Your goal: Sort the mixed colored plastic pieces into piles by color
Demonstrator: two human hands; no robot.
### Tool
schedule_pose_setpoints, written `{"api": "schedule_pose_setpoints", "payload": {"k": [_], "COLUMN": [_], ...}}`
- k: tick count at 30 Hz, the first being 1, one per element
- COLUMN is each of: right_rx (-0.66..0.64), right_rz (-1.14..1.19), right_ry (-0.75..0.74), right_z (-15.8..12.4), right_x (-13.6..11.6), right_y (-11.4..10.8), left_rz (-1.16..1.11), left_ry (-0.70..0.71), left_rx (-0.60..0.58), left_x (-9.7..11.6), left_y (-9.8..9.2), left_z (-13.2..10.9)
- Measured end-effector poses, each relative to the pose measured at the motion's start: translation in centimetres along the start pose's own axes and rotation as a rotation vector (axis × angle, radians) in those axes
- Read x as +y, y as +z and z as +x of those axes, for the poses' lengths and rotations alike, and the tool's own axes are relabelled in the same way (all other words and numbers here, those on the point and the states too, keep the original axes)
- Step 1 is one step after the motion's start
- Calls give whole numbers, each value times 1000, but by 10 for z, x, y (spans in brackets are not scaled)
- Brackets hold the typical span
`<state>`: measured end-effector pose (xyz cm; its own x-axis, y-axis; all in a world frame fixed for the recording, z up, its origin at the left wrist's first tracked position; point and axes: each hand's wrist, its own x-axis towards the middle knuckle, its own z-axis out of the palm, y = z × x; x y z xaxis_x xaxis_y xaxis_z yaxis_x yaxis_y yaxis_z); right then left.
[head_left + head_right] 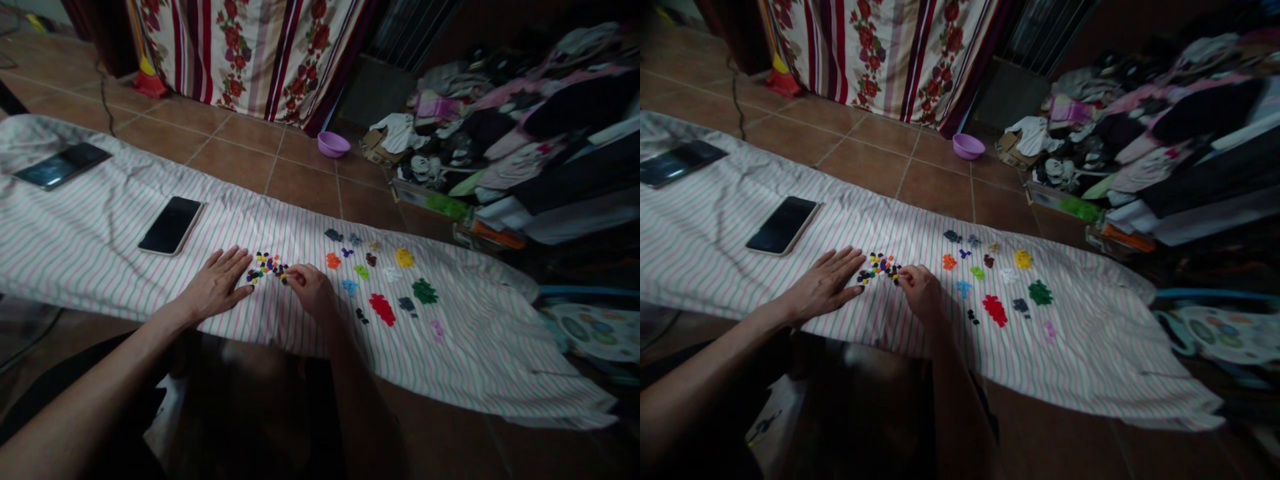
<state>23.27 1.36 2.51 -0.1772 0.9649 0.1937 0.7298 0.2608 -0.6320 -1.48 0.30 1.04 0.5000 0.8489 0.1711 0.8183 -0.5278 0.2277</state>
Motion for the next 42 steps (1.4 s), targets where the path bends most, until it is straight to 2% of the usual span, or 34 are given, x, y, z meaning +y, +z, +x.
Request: {"api": "schedule_pose_setpoints", "payload": {"k": [5,15,21,28,38,42], "right_rx": [-19,-13,4,24,-48,-29], "right_rz": [31,28,50,10,60,80], "right_ry": [-37,-38,-80,-73,-104,-108], "right_z": [1,6,10,10,11,10], "right_x": [0,-3,1,3,1,3], "right_y": [2,8,4,1,8,7], "left_rz": [-85,-230,-210,-157,-133,-168], "left_ry": [-5,-42,-44,21,55,71], "left_rx": [-33,-17,-1,-12,9,42], "left_x": [-4,-6,-2,0,2,0], "left_y": [-4,-8,-7,-5,5,4], "left_z": [2,10,13,14,17,18]}}
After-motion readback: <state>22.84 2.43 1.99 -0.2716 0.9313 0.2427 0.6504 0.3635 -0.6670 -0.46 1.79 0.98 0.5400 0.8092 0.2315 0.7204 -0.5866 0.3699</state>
